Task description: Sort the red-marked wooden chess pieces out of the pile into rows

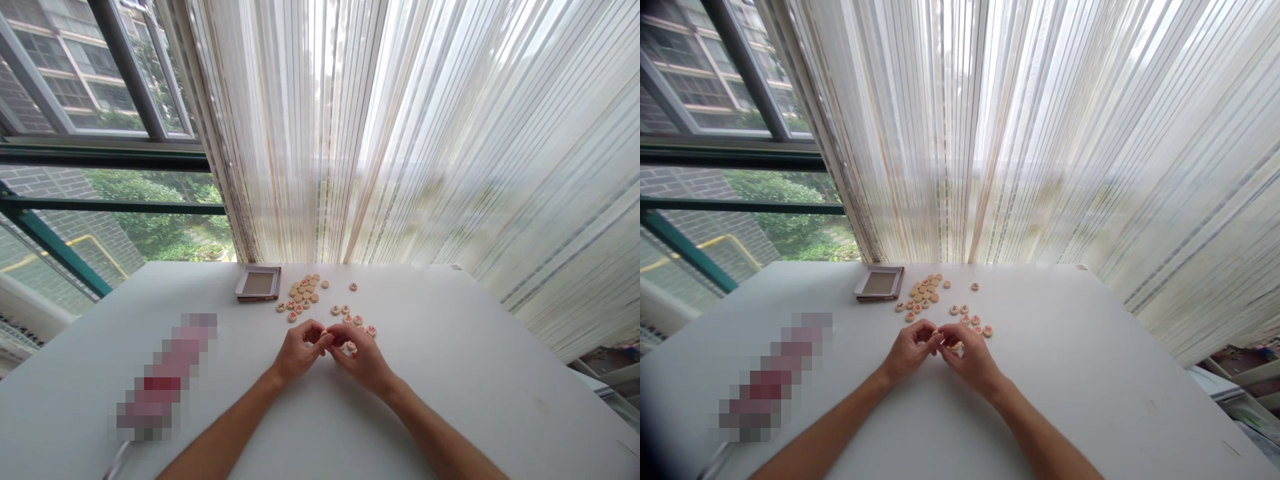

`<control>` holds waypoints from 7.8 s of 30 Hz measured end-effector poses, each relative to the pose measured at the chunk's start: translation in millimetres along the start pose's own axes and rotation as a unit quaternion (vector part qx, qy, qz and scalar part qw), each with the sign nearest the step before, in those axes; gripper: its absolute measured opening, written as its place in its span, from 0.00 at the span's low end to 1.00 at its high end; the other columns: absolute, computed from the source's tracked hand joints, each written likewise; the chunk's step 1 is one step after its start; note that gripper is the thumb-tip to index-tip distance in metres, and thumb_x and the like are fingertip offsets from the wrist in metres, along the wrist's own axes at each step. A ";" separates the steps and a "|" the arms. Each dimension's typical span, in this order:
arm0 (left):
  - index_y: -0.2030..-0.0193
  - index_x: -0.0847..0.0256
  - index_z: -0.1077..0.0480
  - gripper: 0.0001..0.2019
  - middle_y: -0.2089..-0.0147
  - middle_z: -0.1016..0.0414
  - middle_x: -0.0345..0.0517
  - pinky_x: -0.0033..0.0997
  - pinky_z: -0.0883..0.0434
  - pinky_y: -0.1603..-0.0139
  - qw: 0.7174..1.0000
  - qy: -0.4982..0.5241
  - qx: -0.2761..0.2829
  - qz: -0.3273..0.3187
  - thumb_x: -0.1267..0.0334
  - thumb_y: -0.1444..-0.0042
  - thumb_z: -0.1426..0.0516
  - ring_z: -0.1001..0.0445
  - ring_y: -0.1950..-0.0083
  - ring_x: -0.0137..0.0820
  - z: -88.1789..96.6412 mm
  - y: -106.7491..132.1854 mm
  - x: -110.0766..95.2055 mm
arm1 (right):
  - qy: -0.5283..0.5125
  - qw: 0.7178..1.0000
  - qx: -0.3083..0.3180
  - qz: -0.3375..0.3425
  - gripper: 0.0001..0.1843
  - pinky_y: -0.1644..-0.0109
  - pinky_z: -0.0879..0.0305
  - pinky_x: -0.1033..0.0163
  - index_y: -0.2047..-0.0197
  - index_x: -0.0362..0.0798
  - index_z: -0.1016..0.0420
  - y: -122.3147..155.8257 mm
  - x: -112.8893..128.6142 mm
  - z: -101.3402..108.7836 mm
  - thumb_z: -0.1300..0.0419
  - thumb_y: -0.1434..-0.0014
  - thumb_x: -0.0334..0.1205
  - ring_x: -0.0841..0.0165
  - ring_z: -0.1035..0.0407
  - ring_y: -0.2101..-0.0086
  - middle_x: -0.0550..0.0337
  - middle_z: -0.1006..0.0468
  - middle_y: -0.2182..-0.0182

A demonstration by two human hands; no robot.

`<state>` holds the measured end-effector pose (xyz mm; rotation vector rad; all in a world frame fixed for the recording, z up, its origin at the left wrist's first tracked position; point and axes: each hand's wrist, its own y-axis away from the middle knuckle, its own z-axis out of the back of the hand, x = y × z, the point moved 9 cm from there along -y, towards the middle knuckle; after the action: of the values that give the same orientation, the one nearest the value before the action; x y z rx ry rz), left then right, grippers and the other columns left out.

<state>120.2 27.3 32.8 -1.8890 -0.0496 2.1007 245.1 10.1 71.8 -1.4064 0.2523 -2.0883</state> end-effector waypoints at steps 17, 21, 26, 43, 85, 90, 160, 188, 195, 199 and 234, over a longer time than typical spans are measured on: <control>0.61 0.64 0.23 0.21 0.71 0.22 0.46 0.29 0.27 0.65 0.998 -0.029 0.045 -0.018 0.50 0.36 0.50 0.24 0.70 0.31 -11.8 2.2 -21.8 | 0.068 0.997 -0.008 0.022 0.09 0.60 0.30 0.62 0.54 0.53 0.26 0.7 -0.6 2.5 0.43 0.37 0.38 0.68 0.29 0.69 0.58 0.26 0.66; 0.61 0.64 0.23 0.22 0.71 0.22 0.46 0.30 0.27 0.64 0.999 -0.031 0.037 -0.015 0.50 0.34 0.52 0.23 0.70 0.32 -10.7 2.5 -18.5 | 0.072 0.997 -0.004 0.015 0.10 0.59 0.30 0.61 0.52 0.54 0.27 0.7 -3.4 2.1 0.42 0.38 0.37 0.68 0.29 0.68 0.58 0.26 0.65; 0.47 0.65 0.27 0.21 0.70 0.21 0.47 0.32 0.26 0.62 0.999 -0.022 0.034 -0.008 0.53 0.33 0.53 0.23 0.69 0.32 -8.8 3.0 -14.8 | 0.063 0.998 0.002 0.003 0.11 0.58 0.30 0.60 0.51 0.54 0.27 -0.7 -3.1 4.2 0.43 0.37 0.37 0.67 0.29 0.67 0.57 0.25 0.65; 0.50 0.62 0.35 0.16 0.60 0.23 0.49 0.33 0.24 0.62 1.000 -0.014 -0.002 -0.026 0.57 0.41 0.42 0.22 0.65 0.32 -5.3 1.1 -9.9 | 0.053 0.998 -0.021 -0.013 0.15 0.54 0.29 0.56 0.46 0.53 0.29 0.5 -9.7 6.9 0.46 0.35 0.38 0.65 0.26 0.66 0.54 0.23 0.60; 0.51 0.60 0.31 0.12 0.66 0.24 0.42 0.27 0.27 0.65 0.987 -0.132 0.000 -0.089 0.62 0.42 0.41 0.25 0.67 0.28 -8.6 6.9 -23.0 | 0.042 0.998 -0.029 -0.047 0.08 0.61 0.32 0.61 0.58 0.50 0.29 0.2 -12.6 13.3 0.49 0.33 0.38 0.67 0.27 0.69 0.60 0.23 0.69; 0.50 0.59 0.32 0.13 0.68 0.24 0.42 0.28 0.27 0.65 0.993 -0.098 -0.005 -0.065 0.60 0.41 0.41 0.25 0.68 0.29 -7.3 4.8 -20.0 | 0.018 0.999 -0.021 -0.029 0.09 0.55 0.31 0.59 0.52 0.51 0.30 0.3 -8.8 10.9 0.47 0.34 0.37 0.65 0.26 0.62 0.56 0.22 0.60; 0.51 0.60 0.32 0.16 0.60 0.23 0.46 0.23 0.31 0.75 0.996 -0.082 -0.021 -0.031 0.55 0.42 0.42 0.27 0.73 0.26 -2.7 4.1 -14.8 | -0.070 0.994 -0.020 -0.081 0.10 0.57 0.25 0.61 0.52 0.51 0.31 0.6 -18.6 5.7 0.45 0.35 0.42 0.67 0.23 0.64 0.56 0.22 0.61; 0.54 0.57 0.29 0.11 0.63 0.24 0.40 0.25 0.30 0.69 0.979 -0.188 0.007 -0.082 0.61 0.44 0.40 0.28 0.70 0.26 -10.5 8.0 -21.3 | -0.062 0.992 -0.007 -0.109 0.11 0.68 0.29 0.64 0.63 0.50 0.29 2.2 -23.9 4.8 0.46 0.34 0.47 0.68 0.24 0.70 0.59 0.20 0.67; 0.53 0.57 0.31 0.11 0.62 0.24 0.41 0.25 0.29 0.69 0.982 -0.177 -0.013 -0.072 0.61 0.43 0.41 0.27 0.70 0.26 -5.2 6.3 -19.2 | 0.001 0.996 -0.034 -0.088 0.09 0.64 0.29 0.63 0.58 0.52 0.28 -1.6 -18.0 20.0 0.47 0.34 0.44 0.68 0.25 0.70 0.60 0.20 0.68; 0.54 0.58 0.32 0.11 0.62 0.24 0.41 0.24 0.29 0.70 0.984 -0.161 -0.049 -0.052 0.60 0.43 0.41 0.27 0.71 0.25 2.9 3.4 -14.0 | 0.050 0.989 -0.103 -0.094 0.10 0.65 0.29 0.64 0.56 0.51 0.27 -4.0 -21.1 50.2 0.46 0.35 0.44 0.66 0.24 0.68 0.58 0.20 0.67; 0.60 0.57 0.28 0.06 0.61 0.25 0.42 0.33 0.30 0.61 0.918 -0.386 -0.012 -0.086 0.60 0.40 0.43 0.30 0.69 0.31 10.5 -4.2 -10.7 | 0.059 0.954 -0.229 -0.184 0.20 0.62 0.28 0.59 0.57 0.46 0.26 -0.6 -107.6 108.1 0.45 0.39 0.54 0.64 0.24 0.70 0.54 0.20 0.69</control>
<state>111.6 30.5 45.4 -0.9065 -0.3976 2.5690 368.9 90.7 33.8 -1.6972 0.5943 -2.5377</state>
